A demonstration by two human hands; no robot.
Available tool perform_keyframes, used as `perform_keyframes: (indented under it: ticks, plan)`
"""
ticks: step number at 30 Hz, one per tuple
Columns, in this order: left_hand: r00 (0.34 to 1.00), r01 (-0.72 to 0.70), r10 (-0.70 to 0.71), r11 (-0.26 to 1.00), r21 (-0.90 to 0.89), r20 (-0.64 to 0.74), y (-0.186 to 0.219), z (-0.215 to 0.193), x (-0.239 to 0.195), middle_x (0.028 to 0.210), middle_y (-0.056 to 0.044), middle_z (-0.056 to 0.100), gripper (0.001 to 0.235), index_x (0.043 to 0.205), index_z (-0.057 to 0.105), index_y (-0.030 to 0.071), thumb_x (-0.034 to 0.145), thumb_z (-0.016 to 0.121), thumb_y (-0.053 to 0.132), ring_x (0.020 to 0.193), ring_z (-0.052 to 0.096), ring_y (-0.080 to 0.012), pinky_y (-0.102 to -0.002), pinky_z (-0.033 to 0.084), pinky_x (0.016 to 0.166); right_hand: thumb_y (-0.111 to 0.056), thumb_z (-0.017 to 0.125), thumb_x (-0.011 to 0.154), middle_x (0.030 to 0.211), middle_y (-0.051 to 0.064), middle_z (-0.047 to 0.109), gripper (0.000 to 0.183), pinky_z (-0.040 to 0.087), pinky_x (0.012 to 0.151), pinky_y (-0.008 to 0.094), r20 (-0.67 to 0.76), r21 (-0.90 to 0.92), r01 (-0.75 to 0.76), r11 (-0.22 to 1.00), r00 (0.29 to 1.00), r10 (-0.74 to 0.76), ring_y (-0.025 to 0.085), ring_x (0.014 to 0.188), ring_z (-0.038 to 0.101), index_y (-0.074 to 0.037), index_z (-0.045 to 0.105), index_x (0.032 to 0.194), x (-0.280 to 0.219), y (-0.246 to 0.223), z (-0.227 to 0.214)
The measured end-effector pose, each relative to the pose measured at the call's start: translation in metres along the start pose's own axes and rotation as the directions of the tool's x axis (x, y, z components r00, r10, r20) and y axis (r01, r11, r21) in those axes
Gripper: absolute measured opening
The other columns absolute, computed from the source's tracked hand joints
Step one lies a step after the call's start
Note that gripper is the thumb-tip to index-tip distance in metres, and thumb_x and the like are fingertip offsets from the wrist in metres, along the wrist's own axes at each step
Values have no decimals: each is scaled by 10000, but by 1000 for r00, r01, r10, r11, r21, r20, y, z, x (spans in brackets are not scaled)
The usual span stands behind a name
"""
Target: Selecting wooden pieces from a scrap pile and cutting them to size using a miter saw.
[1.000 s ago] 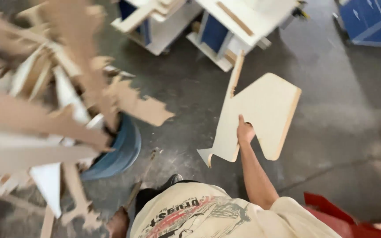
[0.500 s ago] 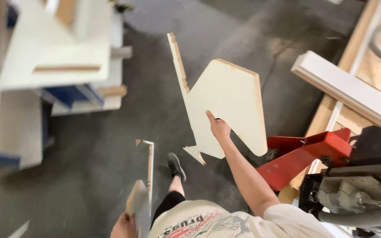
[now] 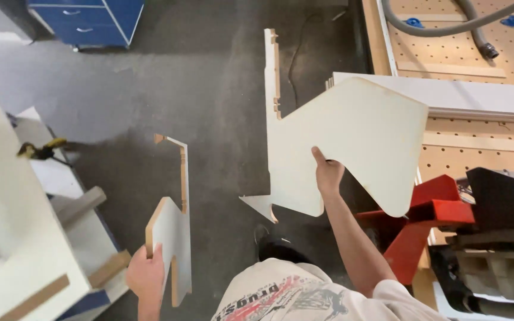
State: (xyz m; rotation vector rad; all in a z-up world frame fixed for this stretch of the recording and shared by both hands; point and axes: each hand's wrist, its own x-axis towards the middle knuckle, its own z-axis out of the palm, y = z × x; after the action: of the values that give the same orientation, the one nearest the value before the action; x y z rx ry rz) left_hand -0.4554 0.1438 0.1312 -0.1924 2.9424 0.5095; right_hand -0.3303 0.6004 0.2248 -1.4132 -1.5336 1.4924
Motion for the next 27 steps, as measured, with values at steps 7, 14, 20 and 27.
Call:
perform_keyframes:
  ticks: [7,14,20,27]
  plan:
    - [945,-256,246,967,-18,-215,158,-1,211,597,-45,516,564,642,433,95,999,673,459,585,486,-217,-376,346,580,-328,776,952,499,-54,222,747,283,537,303,-213,101,34,994,977,-12,111,491,255,-152,181,536,167,-10,82]
    - [853,-418,357,904,-88,-381,326,1,383,642,-69,631,462,695,623,127,926,765,502,684,679,-284,-355,544,704,-67,919,839,1113,179,735,359,589,876,407,-543,298,333,895,830,-128,218,1083,711,48,718,1114,331,-41,191]
    - [888,-458,450,885,-85,-91,481,24,512,577,0,463,519,663,426,120,990,641,460,557,410,-152,-332,308,567,-164,767,898,1263,81,724,340,665,946,331,-526,586,196,786,830,184,230,1109,736,-1,683,1184,455,-122,227]
    - [867,-487,492,870,-79,72,639,119,690,579,17,301,567,658,292,130,948,615,494,571,297,-161,-336,265,576,-128,766,880,1359,43,697,429,647,1001,332,-613,681,294,671,729,304,187,1198,711,-30,653,1282,643,-169,293]
